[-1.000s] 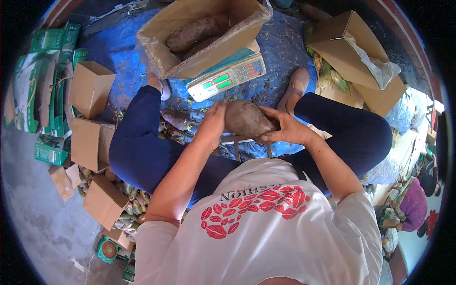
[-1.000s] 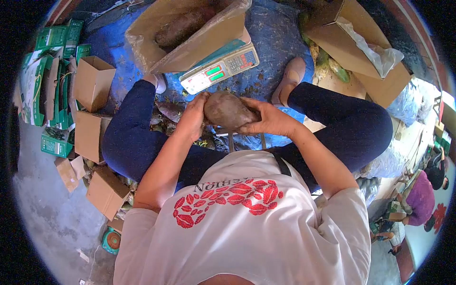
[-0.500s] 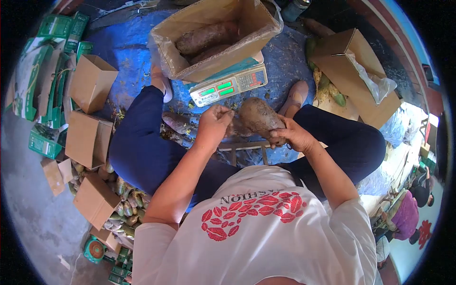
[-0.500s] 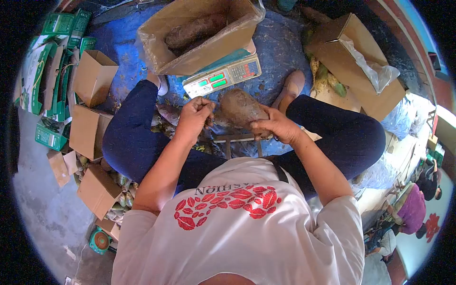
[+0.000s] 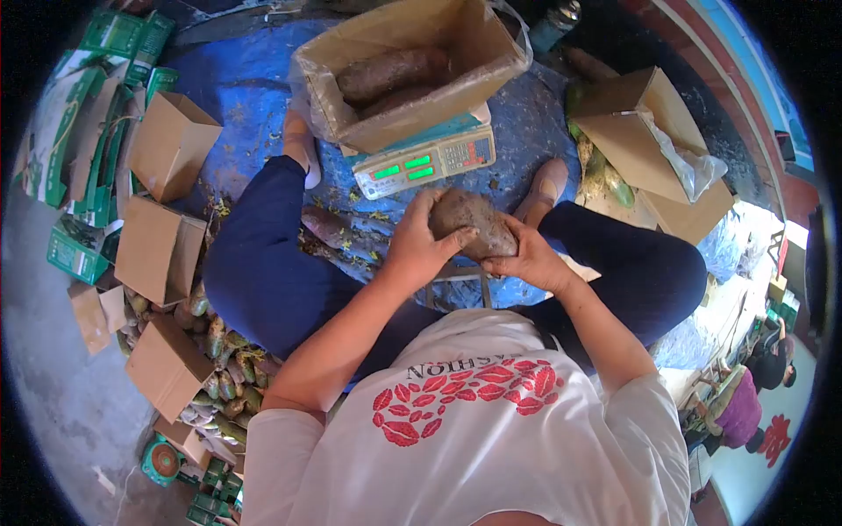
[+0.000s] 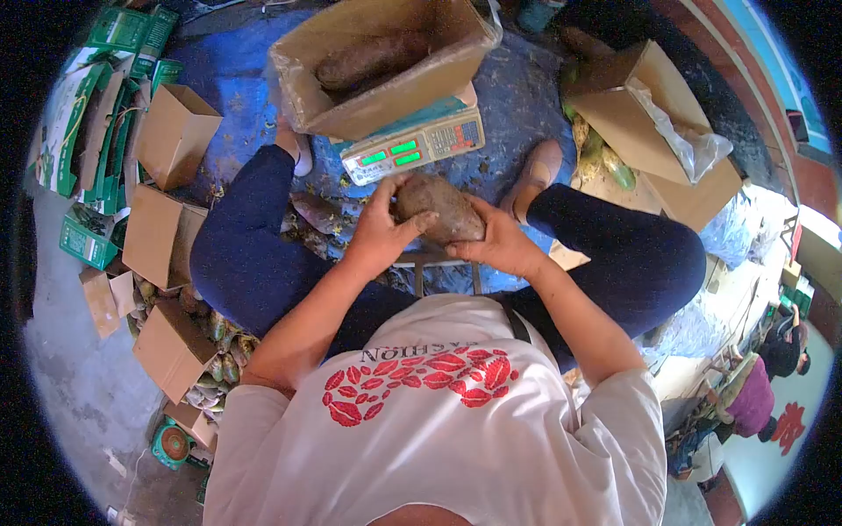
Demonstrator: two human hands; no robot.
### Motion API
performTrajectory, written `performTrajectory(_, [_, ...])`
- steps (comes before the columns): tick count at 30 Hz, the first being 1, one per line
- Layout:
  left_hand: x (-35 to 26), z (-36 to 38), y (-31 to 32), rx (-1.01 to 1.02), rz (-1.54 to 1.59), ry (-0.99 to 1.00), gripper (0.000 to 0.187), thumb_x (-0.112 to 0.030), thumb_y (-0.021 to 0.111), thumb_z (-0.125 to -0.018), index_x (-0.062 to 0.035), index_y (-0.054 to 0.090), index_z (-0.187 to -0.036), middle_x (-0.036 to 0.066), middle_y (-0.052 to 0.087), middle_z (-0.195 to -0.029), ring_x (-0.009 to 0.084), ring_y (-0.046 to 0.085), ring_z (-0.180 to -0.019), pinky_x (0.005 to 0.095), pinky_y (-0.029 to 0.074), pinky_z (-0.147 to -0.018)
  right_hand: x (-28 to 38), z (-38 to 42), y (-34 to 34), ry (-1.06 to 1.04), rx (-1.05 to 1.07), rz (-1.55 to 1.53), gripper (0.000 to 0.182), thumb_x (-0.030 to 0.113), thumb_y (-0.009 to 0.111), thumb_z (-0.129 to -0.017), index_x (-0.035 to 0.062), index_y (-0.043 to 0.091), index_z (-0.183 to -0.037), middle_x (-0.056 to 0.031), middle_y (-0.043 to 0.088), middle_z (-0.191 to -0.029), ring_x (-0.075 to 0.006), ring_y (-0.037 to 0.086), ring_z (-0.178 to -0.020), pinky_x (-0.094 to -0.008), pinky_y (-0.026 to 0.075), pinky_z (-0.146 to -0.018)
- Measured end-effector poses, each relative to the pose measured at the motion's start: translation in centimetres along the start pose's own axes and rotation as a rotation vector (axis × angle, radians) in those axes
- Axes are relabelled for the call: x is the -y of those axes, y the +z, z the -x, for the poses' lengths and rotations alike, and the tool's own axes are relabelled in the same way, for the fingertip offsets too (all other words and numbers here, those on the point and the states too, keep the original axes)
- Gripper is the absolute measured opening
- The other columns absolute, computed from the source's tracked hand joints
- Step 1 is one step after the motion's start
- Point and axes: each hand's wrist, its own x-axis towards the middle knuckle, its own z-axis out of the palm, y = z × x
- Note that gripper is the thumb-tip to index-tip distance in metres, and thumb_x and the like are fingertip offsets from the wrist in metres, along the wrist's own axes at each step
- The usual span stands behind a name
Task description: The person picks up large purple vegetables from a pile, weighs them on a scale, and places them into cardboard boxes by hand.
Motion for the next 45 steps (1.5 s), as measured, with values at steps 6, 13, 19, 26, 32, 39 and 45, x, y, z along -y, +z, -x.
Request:
performTrajectory(6, [-3.1, -0.6, -3.3, -0.067, -0.239, 0.106, 0.029, -0.015, 0.059, -0.079, 0.0001, 0.056, -0.103, 0.018, 0.057, -0.099, 0.0374, 0.055, -0.088, 0.0419, 0.045, -0.077, 3.2, 0.9, -1.3, -0.03, -0.048, 0.061, 0.076, 0.013, 0.075, -0.064, -0.0063, 0.037, -0.127, -0.0105, 0.055, -0.11, -0.0145, 0.051, -0.101, -0.0275, 0.041, -0.088])
performTrajectory(13, [-9.4, -5.5, -10.0, -0.088, -0.812, 0.302, 0.048, -0.022, 0.065, -0.074, 0.0019, 0.05, -0.113, 0.019, 0.049, -0.116, 0.0345, 0.046, -0.108, 0.0399, 0.038, -0.091, 14.7, -0.9, -7.9, -0.331, -0.407, 0.499, 0.078, 0.025, 0.075, -0.062, -0.0036, 0.04, -0.125, -0.0141, 0.057, -0.108, -0.0222, 0.055, -0.099, -0.0331, 0.042, -0.087])
performTrajectory(19, [-6.5, -8.8, -8.6, 0.16, -0.957, 0.006, 0.064, -0.038, 0.065, -0.074, 0.0008, 0.045, -0.121, 0.018, 0.053, -0.111, 0.0312, 0.048, -0.107, 0.0467, 0.029, -0.098, 24.1, -9.7, -7.8, -0.332, -0.31, 1.216, 0.069, 0.027, 0.072, -0.062, -0.0029, 0.045, -0.119, -0.0242, 0.059, -0.099, -0.0353, 0.058, -0.094, -0.0379, 0.045, -0.083])
performTrajectory(26, [-6.4, -8.6, -8.6, 0.175, -0.954, 0.04, 0.066, -0.037, 0.068, -0.071, 0.0, 0.045, -0.12, 0.014, 0.055, -0.097, 0.0281, 0.052, -0.099, 0.0502, 0.03, -0.096, 22.0, -20.3, -4.9, 0.125, 0.163, 1.776, 0.052, 0.037, 0.068, -0.064, -0.0006, 0.061, -0.099, -0.0196, 0.062, -0.096, -0.0336, 0.059, -0.093, -0.0394, 0.048, -0.079])
performTrajectory(32, [-6.5, -8.3, -8.3, 0.163, -1.007, 0.04, 0.071, -0.037, 0.068, -0.071, 0.0009, 0.041, -0.125, 0.014, 0.053, -0.101, 0.0281, 0.051, -0.1, 0.0499, 0.031, -0.094, 16.4, -24.3, -6.5, 0.183, 0.217, 1.822, 0.038, 0.033, 0.069, -0.064, 0.0016, 0.067, -0.086, -0.0171, 0.064, -0.094, -0.0315, 0.06, -0.092, -0.0391, 0.049, -0.079])
performTrajectory(39, [-6.4, -8.0, -8.4, 0.165, -0.968, 0.056, 0.075, -0.036, 0.07, -0.069, 0.0004, 0.039, -0.127, 0.013, 0.051, -0.1, 0.0281, 0.05, -0.099, 0.0501, 0.032, -0.093, 14.7, -25.0, -5.6, 0.093, 0.231, 1.806, 0.026, 0.022, 0.062, -0.072, 0.0015, 0.066, -0.087, -0.0153, 0.064, -0.094, -0.03, 0.061, -0.09, -0.0385, 0.05, -0.078])
performTrajectory(45, [-6.3, -7.7, -8.7, 0.166, -0.964, 0.06, 0.075, -0.034, 0.07, -0.068, -0.0001, 0.039, -0.128, 0.013, 0.051, -0.101, 0.0288, 0.05, -0.101, 0.0497, 0.033, -0.093, 13.8, -25.6, -4.6, 0.159, 0.212, 1.846, 0.024, 0.014, 0.051, -0.078, 0.0057, 0.067, -0.095, -0.0131, 0.063, -0.102, -0.0266, 0.061, -0.096, -0.0383, 0.05, -0.078])
